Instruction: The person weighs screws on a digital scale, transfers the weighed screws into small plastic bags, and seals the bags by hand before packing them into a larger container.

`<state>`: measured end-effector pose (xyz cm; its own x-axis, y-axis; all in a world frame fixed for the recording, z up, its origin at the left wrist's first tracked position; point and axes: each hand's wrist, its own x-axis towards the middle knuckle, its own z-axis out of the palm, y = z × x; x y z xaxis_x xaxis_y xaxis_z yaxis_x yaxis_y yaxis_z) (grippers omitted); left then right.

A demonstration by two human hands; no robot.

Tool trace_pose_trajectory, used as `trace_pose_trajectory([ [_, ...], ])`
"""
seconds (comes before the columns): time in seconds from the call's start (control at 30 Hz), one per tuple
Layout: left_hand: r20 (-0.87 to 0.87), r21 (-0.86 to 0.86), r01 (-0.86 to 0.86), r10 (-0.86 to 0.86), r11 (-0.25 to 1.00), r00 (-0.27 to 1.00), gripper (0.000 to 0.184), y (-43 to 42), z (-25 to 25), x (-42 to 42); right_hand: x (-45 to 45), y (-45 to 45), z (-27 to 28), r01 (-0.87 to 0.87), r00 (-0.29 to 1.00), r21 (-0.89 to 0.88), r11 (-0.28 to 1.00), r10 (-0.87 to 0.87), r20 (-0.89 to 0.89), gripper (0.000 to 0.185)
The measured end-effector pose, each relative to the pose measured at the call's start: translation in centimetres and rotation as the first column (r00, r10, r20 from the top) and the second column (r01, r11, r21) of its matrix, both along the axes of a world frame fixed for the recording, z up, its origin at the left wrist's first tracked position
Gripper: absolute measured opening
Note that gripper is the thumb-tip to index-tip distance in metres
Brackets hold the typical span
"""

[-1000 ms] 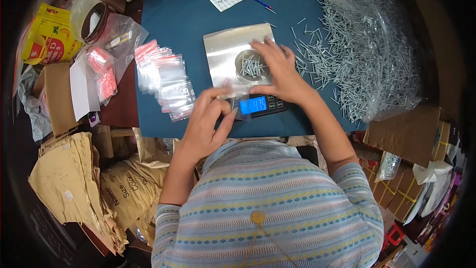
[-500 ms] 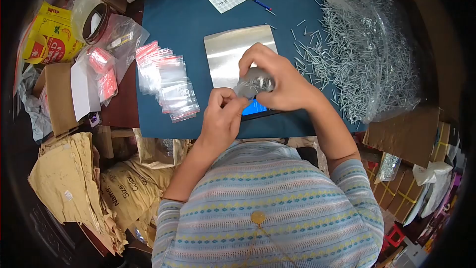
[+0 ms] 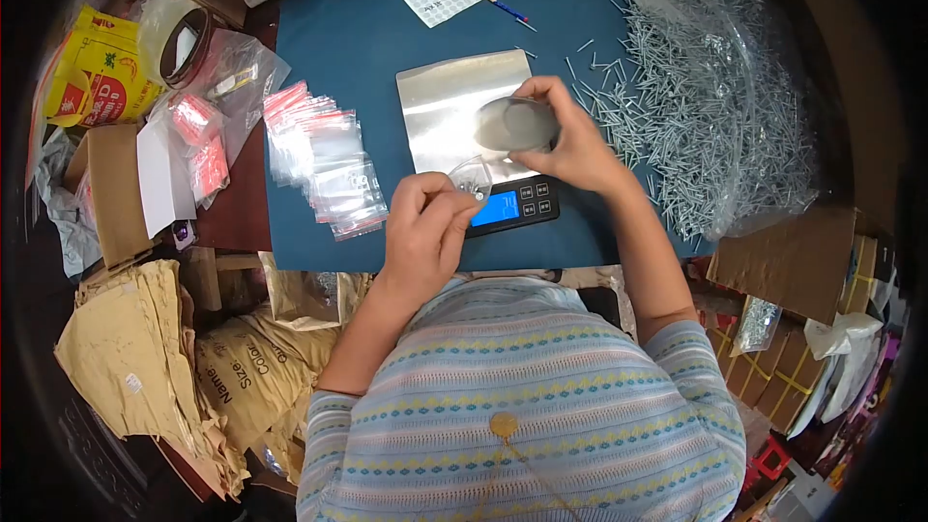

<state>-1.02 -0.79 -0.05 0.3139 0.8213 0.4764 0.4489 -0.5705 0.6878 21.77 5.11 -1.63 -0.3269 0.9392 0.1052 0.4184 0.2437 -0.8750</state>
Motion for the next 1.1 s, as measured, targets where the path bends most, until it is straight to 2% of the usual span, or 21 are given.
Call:
trace_pose_trajectory([
  [0.07,0.039,0.032,-0.012,0.011,0.999,0.999,0.007,0.2,0.5,-0.3,0.1,-0.4,-1.7,0.010,0.958,0.194,0.981,-0.065,0.280,0.076],
  [0.1,0.167,-0.126,0.019,0.003,0.992,0.986,0.005,-0.1,0.6,-0.4,-0.2,-0.8,-1.4,0.012,0.983,0.247,0.969,-0.056,0.172,0.072],
  [0.2,0.226,-0.269,0.033,0.030,0.962,0.974,0.004,-0.4,0.9,-1.0,0.0,-1.3,1.2,-0.158,0.982,0.272,0.949,0.121,0.147,0.059],
  [0.23,0.166,-0.213,0.047,-0.011,0.976,0.986,0.003,-0.3,1.0,-1.3,-0.6,-1.5,2.6,-0.180,0.982,0.301,0.936,0.154,0.108,0.034],
  [0.33,0.310,-0.273,0.139,-0.050,0.952,0.950,0.005,-0.4,0.8,-1.2,-1.3,-2.6,3.3,-0.222,0.975,0.259,0.940,0.209,0.079,0.015],
  [0.37,0.399,-0.314,0.143,-0.006,0.939,0.917,0.009,-0.6,1.0,-0.7,-1.9,-2.9,3.7,-0.171,0.985,0.358,0.918,0.149,0.090,0.007],
  [0.43,0.559,-0.391,0.165,0.091,0.906,0.824,0.018,-0.9,2.0,0.8,-2.1,-3.4,4.2,-0.206,0.974,0.413,0.887,0.144,0.176,0.007],
  [0.53,0.222,-0.302,0.077,-0.009,0.950,0.975,0.022,-0.5,1.5,-0.2,-2.6,-3.8,4.6,-0.234,0.963,0.461,0.856,0.137,0.234,0.006],
  [0.67,0.214,-0.413,0.081,0.010,0.907,0.977,0.011,-0.4,2.4,-0.3,-2.9,-4.0,4.1,-0.194,0.976,0.470,0.861,0.120,0.181,0.008],
  [0.97,0.152,-0.337,0.082,-0.031,0.938,0.988,0.010,-0.6,2.7,0.2,-3.6,-4.2,4.1,-0.191,0.978,0.556,0.809,0.112,0.173,0.014],
  [1.1,0.213,-0.314,0.110,-0.043,0.943,0.976,0.007,-0.6,2.5,-0.3,-3.0,-4.3,4.8,-0.197,0.979,0.621,0.759,0.114,0.170,0.017],
])
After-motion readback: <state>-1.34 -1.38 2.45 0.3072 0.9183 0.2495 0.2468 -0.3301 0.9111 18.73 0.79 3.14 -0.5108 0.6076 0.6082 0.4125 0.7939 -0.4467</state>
